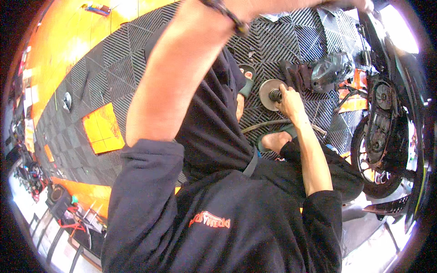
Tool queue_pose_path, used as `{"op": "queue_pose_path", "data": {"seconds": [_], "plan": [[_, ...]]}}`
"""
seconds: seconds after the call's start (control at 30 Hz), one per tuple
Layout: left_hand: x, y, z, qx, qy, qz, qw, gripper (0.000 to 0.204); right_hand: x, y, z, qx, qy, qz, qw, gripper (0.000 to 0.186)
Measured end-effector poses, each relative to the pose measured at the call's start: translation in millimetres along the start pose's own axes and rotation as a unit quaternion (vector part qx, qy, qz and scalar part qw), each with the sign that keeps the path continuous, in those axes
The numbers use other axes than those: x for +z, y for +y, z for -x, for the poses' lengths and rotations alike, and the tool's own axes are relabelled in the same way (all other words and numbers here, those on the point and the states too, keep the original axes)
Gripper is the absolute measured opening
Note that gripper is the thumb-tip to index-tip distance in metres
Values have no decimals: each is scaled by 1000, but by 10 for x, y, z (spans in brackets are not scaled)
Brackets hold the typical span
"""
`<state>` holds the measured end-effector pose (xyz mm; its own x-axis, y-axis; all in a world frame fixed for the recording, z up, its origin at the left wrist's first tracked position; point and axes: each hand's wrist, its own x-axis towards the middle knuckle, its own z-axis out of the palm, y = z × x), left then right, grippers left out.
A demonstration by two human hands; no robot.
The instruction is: The person disassembles a motorcycle clutch pulley assembly, applies grease to the internal components by hand, and wipes the surfaces with a cloth.
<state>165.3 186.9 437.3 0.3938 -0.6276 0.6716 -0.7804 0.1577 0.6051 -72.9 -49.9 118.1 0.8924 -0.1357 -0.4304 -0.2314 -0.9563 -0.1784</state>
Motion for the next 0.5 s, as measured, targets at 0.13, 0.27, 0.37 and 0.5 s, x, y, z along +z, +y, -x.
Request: {"op": "queue_pose_path", "data": {"seconds": [0.13,0.27,0.37,0.5], "plan": [[287,126,216,-205,43,3,978,72,65,-28,-50,11,-6,-1,1000,62],[24,50,214,-307,-34,164,937,81,92,-121,-75,127,32,-40,991,66],[163,116,352,-278,-25,73,957,83,83,-149,-116,223,-1,-88,971,66],[258,-105,186,-312,12,94,945,81,15,-157,-201,338,-30,-197,920,64]]}}
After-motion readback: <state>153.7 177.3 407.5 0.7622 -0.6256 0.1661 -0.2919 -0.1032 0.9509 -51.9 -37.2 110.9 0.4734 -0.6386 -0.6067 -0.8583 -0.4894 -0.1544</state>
